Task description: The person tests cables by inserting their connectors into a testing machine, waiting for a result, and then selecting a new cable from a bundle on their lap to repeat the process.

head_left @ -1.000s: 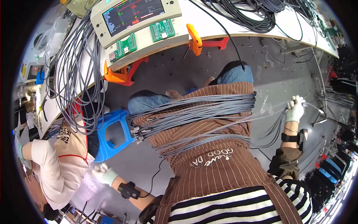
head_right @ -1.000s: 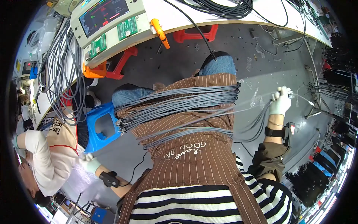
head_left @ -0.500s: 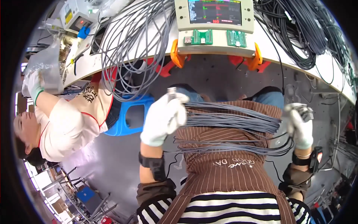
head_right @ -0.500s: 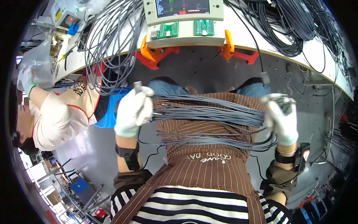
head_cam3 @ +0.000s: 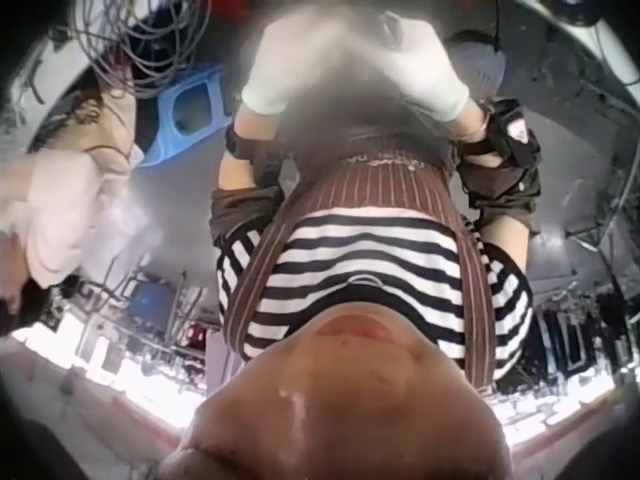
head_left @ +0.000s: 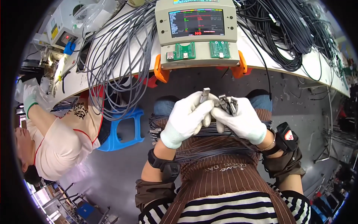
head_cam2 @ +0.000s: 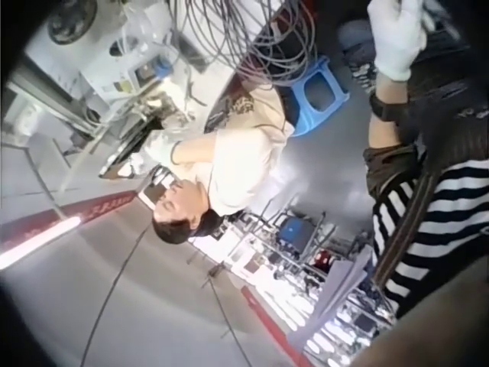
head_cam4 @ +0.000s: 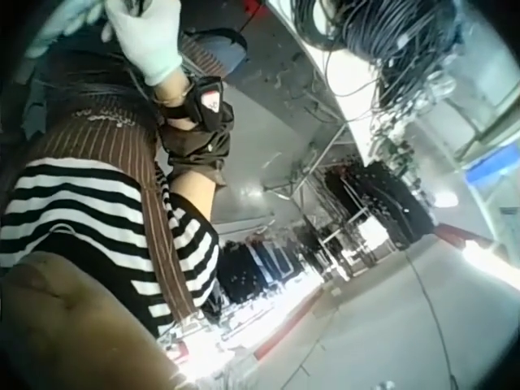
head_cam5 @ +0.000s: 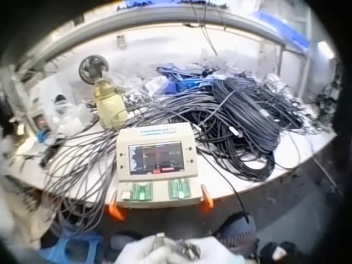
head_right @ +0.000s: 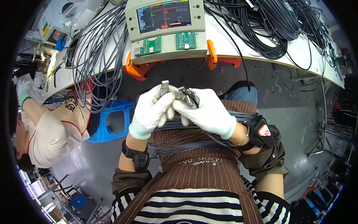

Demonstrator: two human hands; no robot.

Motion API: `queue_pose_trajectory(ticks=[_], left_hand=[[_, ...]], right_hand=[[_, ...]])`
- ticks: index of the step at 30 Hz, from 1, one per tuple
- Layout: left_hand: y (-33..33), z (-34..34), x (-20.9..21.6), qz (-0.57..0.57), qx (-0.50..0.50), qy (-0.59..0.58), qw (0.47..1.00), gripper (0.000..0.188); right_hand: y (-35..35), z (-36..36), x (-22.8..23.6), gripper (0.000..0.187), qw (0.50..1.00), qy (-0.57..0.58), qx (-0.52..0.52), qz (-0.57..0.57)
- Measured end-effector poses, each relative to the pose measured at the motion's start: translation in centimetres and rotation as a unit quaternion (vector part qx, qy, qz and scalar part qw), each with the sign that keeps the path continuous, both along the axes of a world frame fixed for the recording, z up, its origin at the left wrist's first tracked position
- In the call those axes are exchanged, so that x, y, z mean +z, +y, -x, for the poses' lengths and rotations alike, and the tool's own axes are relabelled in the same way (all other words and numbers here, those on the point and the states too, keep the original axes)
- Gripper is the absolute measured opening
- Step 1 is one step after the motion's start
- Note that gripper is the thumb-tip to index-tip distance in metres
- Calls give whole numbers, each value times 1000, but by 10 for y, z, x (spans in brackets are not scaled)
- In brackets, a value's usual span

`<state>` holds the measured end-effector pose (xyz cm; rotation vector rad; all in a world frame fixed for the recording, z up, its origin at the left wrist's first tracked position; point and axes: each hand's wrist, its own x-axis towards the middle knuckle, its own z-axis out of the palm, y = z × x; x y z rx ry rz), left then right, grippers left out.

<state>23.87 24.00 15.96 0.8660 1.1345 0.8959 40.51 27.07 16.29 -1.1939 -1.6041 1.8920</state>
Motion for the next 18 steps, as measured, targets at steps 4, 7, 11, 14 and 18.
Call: queue_pose_trajectory(ticks=[4, 7, 11, 14, 18], left_hand=[[15, 7, -10, -45, 152, 40, 986, 29], [26, 21, -13, -26, 153, 35, 987, 33], [32, 29, -19, -22, 170, -17, 985, 37], [33, 31, -21, -23, 187, -64, 980, 38], [35, 26, -19, -16, 219, -103, 970, 39]], right_hand=[[14, 9, -5, 18, 999, -27, -26, -4], [20, 8, -5, 20, 987, 10, -153, 52], [24, 7, -9, 21, 981, 40, -185, 53], [25, 8, -11, 22, 978, 60, -191, 52], [27, 9, -15, 22, 973, 81, -213, 44]])
